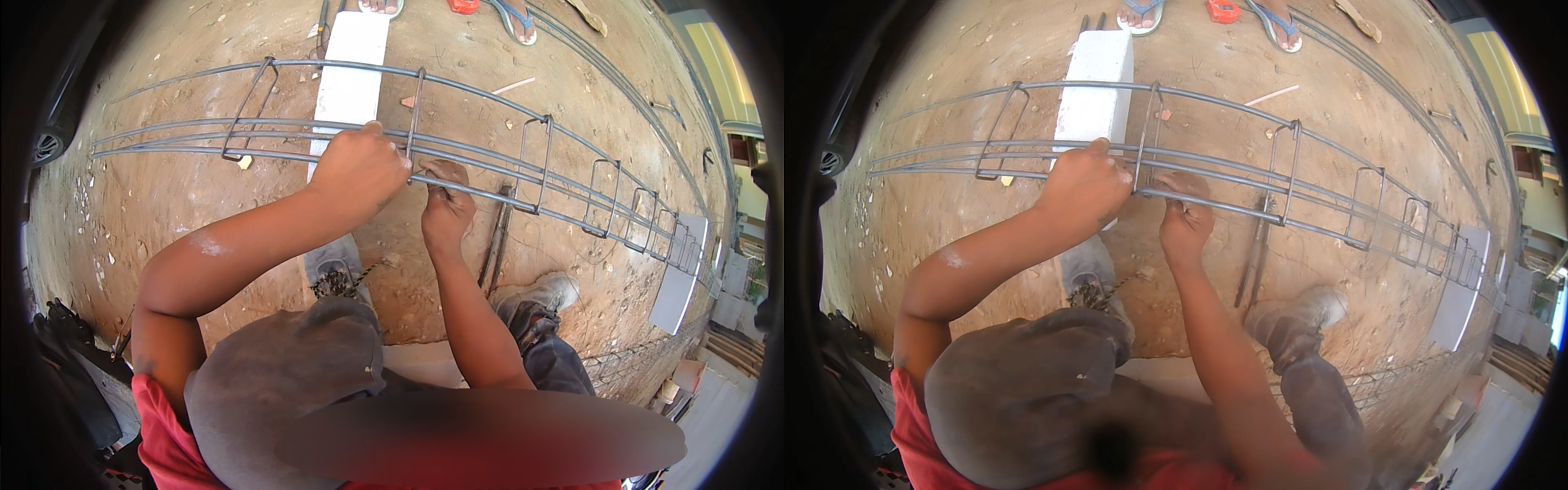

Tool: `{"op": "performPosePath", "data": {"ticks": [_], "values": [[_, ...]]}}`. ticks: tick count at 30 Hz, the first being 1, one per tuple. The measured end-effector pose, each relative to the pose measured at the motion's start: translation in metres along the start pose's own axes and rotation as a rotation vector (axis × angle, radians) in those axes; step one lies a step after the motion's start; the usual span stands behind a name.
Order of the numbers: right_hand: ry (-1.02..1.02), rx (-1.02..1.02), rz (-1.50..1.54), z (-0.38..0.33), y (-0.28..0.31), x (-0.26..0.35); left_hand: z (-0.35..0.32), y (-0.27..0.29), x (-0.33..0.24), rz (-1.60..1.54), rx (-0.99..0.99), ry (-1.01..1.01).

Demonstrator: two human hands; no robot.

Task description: The person assembles a rebar cage by tying intersecting steel bars with wire using pliers. They repeatedly wrap wire around bar intersections and twist it tight to secure the structure.

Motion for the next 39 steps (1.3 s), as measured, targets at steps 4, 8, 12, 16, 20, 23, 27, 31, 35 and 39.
{"op": "performPosePath", "data": {"ticks": [4,8,12,16,20,23,27,31,35,39], "values": [[-0.004,0.029,0.006,0.004,0.002,-0.002,0.004,0.005,-0.001,-0.031,0.126,0.124],[0.001,0.062,0.102,0.004,0.002,-0.001,0.013,0.008,0.006,-0.187,0.311,0.188],[-0.024,0.072,0.172,0.004,0.002,-0.001,0.021,0.009,0.025,-0.79,0.619,0.349],[-0.021,0.07,0.21,0.005,0.001,-0.002,0.015,0.009,0.027,-1.163,0.789,0.631],[0.041,0.081,0.181,0.007,0.003,-0.004,0.009,0.007,0.019,-1.268,0.606,0.655],[0.0,0.1,0.181,0.006,0.004,-0.006,0.006,0.005,0.017,-1.261,0.499,0.645],[0.001,0.143,0.088,0.006,0.003,-0.007,0.007,0.004,0.02,-1.271,0.469,0.602],[-0.018,0.17,0.088,0.007,0.0,-0.007,0.009,0.003,0.024,-1.369,0.441,0.663],[-0.163,0.199,0.159,0.007,-0.002,-0.009,0.004,-0.003,0.019,-1.418,0.363,0.754],[-0.175,0.181,0.2,0.006,0.002,-0.006,-0.002,-0.003,0.022,-1.465,0.292,0.797]]}}
Point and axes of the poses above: each hand's wrist, its own z-axis towards the middle knuckle, its own y-axis out of the back of the hand, x = y × z, the point moved 3 cm from there along z, towards the middle knuckle, and after that the axes turned 1 degree about -x, right-handed, at the moved point
